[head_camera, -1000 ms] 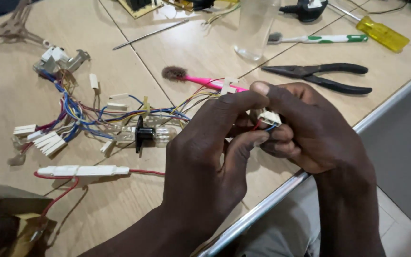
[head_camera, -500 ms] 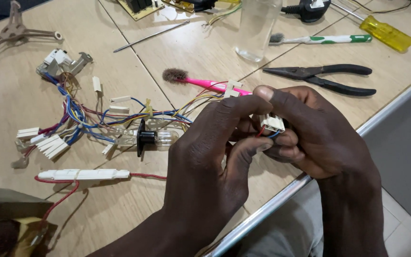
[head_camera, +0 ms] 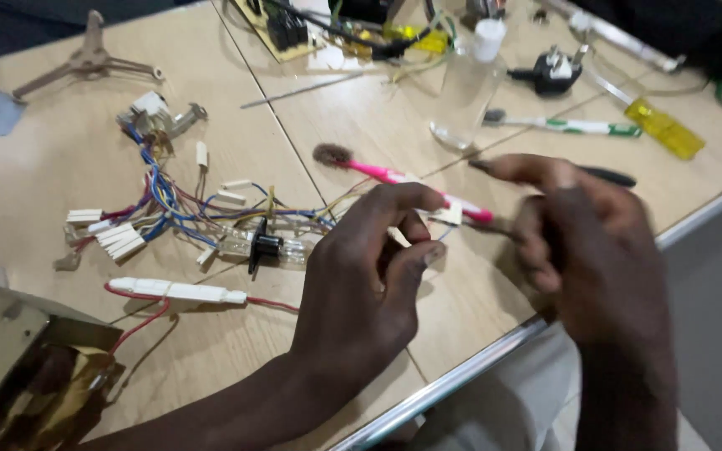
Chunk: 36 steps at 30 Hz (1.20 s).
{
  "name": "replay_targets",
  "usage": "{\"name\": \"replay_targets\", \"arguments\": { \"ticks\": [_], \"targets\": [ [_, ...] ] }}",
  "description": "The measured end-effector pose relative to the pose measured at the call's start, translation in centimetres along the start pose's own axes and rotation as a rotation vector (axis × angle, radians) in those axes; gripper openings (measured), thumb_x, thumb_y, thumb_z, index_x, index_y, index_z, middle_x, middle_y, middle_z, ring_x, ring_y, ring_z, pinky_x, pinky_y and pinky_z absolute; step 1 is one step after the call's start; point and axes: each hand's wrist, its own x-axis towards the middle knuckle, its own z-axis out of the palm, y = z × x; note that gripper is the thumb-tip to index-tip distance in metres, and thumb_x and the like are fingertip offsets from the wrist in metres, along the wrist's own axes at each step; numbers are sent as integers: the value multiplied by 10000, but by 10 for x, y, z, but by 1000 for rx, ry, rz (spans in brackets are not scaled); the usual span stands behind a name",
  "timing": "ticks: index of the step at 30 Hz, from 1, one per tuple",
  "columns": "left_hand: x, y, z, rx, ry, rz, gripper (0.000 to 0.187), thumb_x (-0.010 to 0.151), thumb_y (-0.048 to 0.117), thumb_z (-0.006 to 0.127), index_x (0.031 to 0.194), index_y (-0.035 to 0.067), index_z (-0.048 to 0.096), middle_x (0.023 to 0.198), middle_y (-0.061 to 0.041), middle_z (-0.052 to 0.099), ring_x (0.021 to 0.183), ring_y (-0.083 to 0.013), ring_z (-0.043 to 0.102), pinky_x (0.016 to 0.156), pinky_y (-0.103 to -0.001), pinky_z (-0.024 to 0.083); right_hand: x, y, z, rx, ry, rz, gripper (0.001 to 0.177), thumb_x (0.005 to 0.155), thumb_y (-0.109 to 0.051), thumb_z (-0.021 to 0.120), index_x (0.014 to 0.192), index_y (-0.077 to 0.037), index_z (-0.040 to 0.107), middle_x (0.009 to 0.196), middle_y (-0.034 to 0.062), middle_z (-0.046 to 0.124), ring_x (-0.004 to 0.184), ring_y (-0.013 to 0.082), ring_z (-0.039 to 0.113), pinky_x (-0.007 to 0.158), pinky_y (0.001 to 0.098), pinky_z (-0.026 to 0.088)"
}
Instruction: Connecting electrical wires to a component and cleaning a small circuit board with a toothbrush.
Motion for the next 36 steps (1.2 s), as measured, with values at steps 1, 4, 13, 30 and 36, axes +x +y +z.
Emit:
{"name": "replay_targets", "arguments": {
  "ticks": [1, 4, 13, 30, 36],
  "targets": [
    [3, 1, 0, 0, 13, 8, 271, 909, 106, 603, 1171, 162, 647, 882, 14, 623, 603, -125, 608, 631, -275, 515, 1, 0, -8, -3, -6, -13, 450, 1075, -343, 425, 1176, -6, 707, 501, -10, 392, 374, 74, 277, 356, 226, 241],
    [3, 4, 0, -174, -30, -208, 331, 903, 106, 644, 1226, 156, 595, 924, -16, 690, 619, -88, 593, 546, -264, 700, -6, 8, -23, 16, 122, -91, 337, 1102, -224, 483, 1117, 68, 652, 554, 67, 376, 433, 106, 291, 439, 229, 201],
    [-1, 7, -3, -46, -10, -45, 453, 875, 44, 658, 1310, 163, 616, 878, 12, 593, 688, -104, 695, 583, -237, 566, -22, 26, 18, -25, -67, -126, 138, 907, -167, 749, 948, -40, 783, 731, 17, 650, 592, 90, 560, 490, 238, 468],
    [3, 3, -2, -82, 97, 89, 38, 897, 155, 635, 909, 120, 643, 896, -32, 633, 855, -179, 638, 759, -301, 521, -23, 27, 21, -108, -115, -275, 179, 960, -232, 671, 886, -69, 683, 762, 7, 672, 680, 74, 623, 616, 232, 505],
    [3, -2, -3, -36, 84, 240, 73, 893, 8, 604, 908, 80, 607, 848, -42, 584, 864, -229, 557, 766, -366, 456, -25, 25, 24, -164, -90, -272, 155, 953, -205, 668, 894, -65, 696, 759, 15, 711, 681, 83, 642, 637, 236, 504]
  ]
}}
